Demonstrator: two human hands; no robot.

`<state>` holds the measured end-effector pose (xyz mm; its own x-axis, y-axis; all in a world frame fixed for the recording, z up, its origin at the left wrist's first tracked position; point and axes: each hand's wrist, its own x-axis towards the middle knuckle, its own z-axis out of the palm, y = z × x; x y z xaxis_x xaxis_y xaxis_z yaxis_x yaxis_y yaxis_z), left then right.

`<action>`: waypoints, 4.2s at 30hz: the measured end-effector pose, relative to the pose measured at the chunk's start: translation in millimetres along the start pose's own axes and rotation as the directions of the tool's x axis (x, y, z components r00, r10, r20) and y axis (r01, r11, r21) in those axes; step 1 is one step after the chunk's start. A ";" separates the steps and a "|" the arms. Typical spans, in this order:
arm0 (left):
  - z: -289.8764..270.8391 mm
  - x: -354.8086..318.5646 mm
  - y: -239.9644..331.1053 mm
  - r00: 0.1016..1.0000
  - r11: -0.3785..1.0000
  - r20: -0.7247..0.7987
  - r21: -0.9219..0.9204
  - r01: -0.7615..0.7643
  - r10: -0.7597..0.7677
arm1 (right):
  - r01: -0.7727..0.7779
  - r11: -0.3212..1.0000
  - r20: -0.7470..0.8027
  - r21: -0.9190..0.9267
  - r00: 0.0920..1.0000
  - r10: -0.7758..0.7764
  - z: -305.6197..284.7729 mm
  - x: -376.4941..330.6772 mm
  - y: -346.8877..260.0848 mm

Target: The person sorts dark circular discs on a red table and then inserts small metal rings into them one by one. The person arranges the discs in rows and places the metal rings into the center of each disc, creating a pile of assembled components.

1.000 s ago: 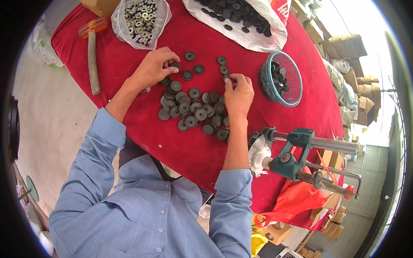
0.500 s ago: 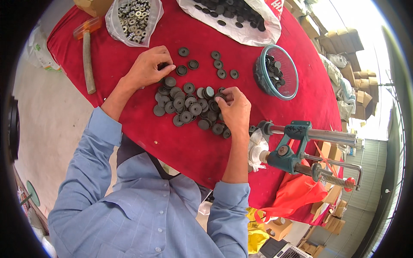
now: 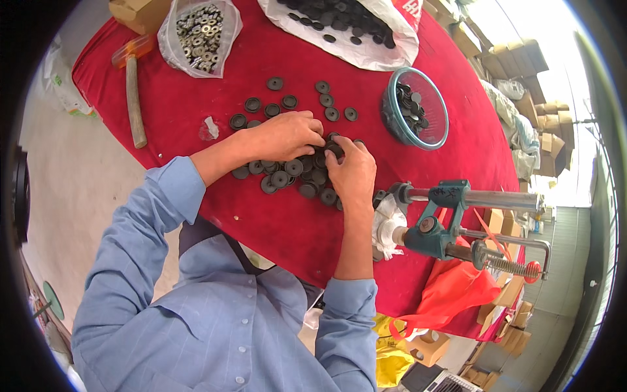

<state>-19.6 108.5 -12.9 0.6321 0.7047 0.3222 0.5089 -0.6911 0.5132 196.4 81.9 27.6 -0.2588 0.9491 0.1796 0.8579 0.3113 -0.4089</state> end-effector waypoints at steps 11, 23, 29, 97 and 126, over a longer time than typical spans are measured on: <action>-16.2 4.5 -0.6 0.977 0.919 0.051 -0.333 0.213 -0.208 | 0.034 0.997 -0.085 0.071 0.996 -0.028 7.2 -8.4 9.5; -11.3 3.4 -19.2 0.946 0.971 -0.217 -0.043 0.237 -0.240 | -0.127 0.923 -0.006 0.364 0.990 0.138 -6.2 -11.9 18.1; -9.2 -2.3 -6.2 0.965 0.988 -0.214 -0.066 0.138 -0.150 | -0.106 0.898 -0.013 0.427 0.992 0.123 0.7 -17.6 19.3; -54.4 -90.2 -34.7 0.857 0.912 -0.324 -0.052 0.408 -0.402 | 0.207 0.976 -0.107 0.074 0.974 -0.199 7.5 -15.6 21.7; -12.9 -59.9 0.2 0.957 0.839 -0.104 0.462 0.286 -0.269 | 0.170 0.953 -0.061 -0.250 0.980 -0.191 55.8 -9.5 -19.3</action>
<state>-65.0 68.2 -21.8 0.4077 0.8774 0.2528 0.8781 -0.4526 0.1550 157.6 69.5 -16.2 -0.3904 0.8672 0.3090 0.8846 0.4464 -0.1350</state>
